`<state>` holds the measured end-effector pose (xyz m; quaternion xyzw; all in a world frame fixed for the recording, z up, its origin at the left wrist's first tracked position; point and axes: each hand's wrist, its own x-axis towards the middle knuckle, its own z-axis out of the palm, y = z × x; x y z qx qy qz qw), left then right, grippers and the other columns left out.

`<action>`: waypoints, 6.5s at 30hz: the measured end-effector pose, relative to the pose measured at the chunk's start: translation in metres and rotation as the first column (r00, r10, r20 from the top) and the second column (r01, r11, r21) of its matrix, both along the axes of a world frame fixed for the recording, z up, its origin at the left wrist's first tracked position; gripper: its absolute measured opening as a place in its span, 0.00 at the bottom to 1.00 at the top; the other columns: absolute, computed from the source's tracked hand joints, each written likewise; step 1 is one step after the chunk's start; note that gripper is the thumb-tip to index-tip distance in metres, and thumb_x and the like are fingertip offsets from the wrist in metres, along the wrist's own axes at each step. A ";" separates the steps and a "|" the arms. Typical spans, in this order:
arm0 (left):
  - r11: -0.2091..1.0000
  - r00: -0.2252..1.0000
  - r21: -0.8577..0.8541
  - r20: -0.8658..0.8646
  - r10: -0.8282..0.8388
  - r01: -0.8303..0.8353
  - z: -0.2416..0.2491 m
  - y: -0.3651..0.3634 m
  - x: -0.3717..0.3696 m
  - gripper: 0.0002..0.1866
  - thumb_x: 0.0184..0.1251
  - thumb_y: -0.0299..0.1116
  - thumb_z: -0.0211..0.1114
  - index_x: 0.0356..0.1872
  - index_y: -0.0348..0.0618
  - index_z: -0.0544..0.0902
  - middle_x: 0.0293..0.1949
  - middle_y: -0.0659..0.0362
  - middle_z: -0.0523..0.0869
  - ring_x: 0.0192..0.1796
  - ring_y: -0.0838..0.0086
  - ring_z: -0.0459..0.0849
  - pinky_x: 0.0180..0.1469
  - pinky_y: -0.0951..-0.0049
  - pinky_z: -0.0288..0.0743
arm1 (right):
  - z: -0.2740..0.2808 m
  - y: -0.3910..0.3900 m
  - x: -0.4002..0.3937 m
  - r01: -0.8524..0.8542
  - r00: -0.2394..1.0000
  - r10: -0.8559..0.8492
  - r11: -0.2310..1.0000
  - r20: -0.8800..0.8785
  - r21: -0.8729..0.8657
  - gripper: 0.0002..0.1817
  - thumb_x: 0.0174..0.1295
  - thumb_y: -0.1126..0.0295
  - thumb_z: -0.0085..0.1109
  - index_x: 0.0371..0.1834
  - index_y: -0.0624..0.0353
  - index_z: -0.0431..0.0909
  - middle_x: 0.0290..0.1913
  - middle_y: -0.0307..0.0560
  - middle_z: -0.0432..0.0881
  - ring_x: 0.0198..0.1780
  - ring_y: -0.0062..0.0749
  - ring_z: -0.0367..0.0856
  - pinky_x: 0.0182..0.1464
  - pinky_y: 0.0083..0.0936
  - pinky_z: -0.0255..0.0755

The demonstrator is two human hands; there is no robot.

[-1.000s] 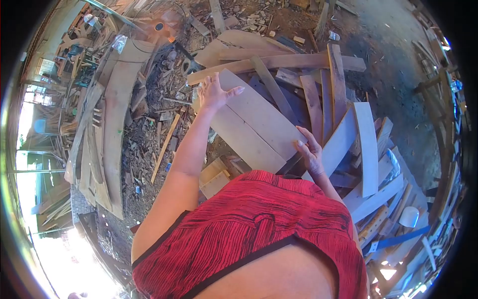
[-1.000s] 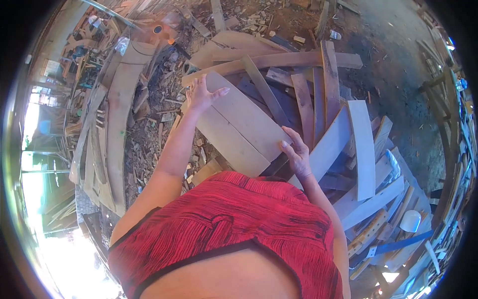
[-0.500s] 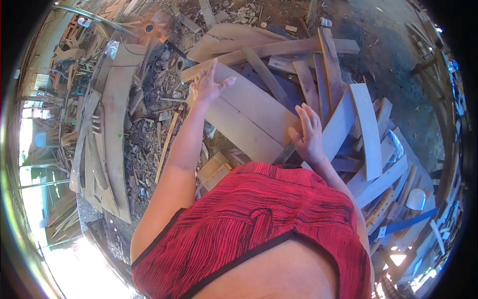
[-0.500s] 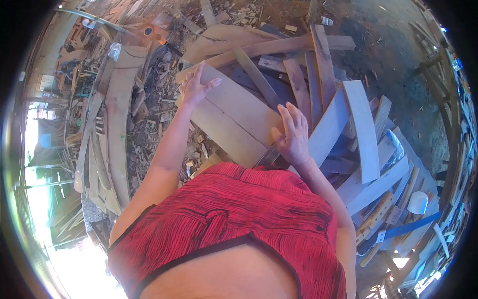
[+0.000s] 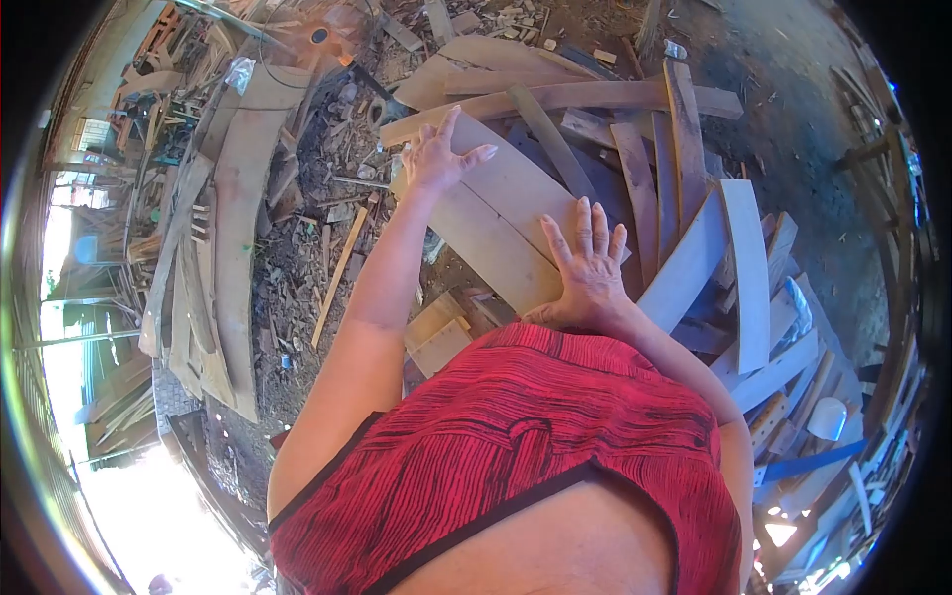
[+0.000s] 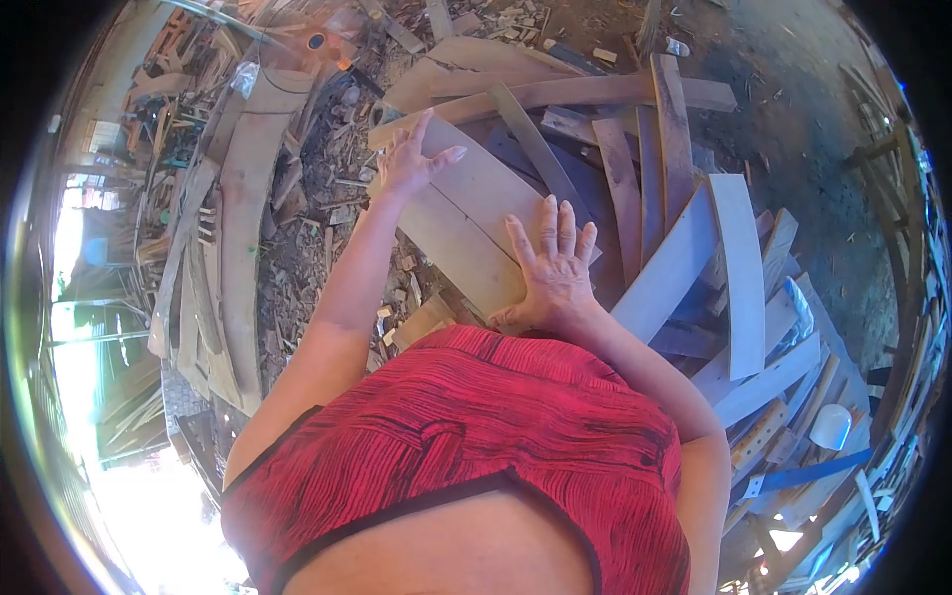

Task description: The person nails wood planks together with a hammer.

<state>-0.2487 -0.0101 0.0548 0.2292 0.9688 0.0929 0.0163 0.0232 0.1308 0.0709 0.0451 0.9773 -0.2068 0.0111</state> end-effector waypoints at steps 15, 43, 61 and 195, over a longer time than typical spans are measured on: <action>0.997 0.996 -0.064 0.074 -0.038 0.043 0.002 0.001 0.001 0.56 0.46 0.81 0.55 0.76 0.67 0.53 0.66 0.39 0.66 0.70 0.43 0.62 0.68 0.39 0.50 | -0.021 0.011 0.001 0.008 0.946 -0.023 0.999 -0.322 -0.046 0.57 0.30 0.27 0.66 0.66 0.47 0.71 0.72 0.73 0.49 0.71 0.67 0.48 0.68 0.58 0.42; 0.996 0.999 -0.081 -0.004 -0.047 0.046 0.002 -0.001 0.002 0.58 0.44 0.83 0.53 0.76 0.64 0.55 0.57 0.48 0.71 0.65 0.51 0.67 0.67 0.48 0.55 | -0.010 0.045 0.009 -0.341 0.912 0.319 0.939 -0.259 -0.044 0.48 0.32 0.40 0.75 0.65 0.38 0.74 0.76 0.58 0.50 0.77 0.61 0.44 0.73 0.56 0.45; 0.967 0.915 -0.160 -0.323 -0.243 0.200 -0.007 0.006 0.025 0.39 0.65 0.64 0.53 0.75 0.65 0.56 0.72 0.49 0.59 0.76 0.49 0.49 0.74 0.39 0.37 | -0.005 0.039 0.010 -0.365 0.920 0.364 0.931 -0.144 0.018 0.43 0.42 0.34 0.67 0.66 0.31 0.72 0.76 0.44 0.54 0.78 0.52 0.42 0.73 0.65 0.32; 0.458 0.946 0.828 0.291 0.141 -0.323 -0.003 -0.094 -0.019 0.12 0.69 0.36 0.61 0.36 0.36 0.84 0.24 0.69 0.76 0.29 0.86 0.69 0.32 0.79 0.65 | -0.022 0.014 0.069 0.281 0.958 -0.125 0.243 0.257 -0.928 0.14 0.63 0.76 0.60 0.52 0.67 0.77 0.35 0.41 0.84 0.31 0.18 0.78 0.33 0.17 0.73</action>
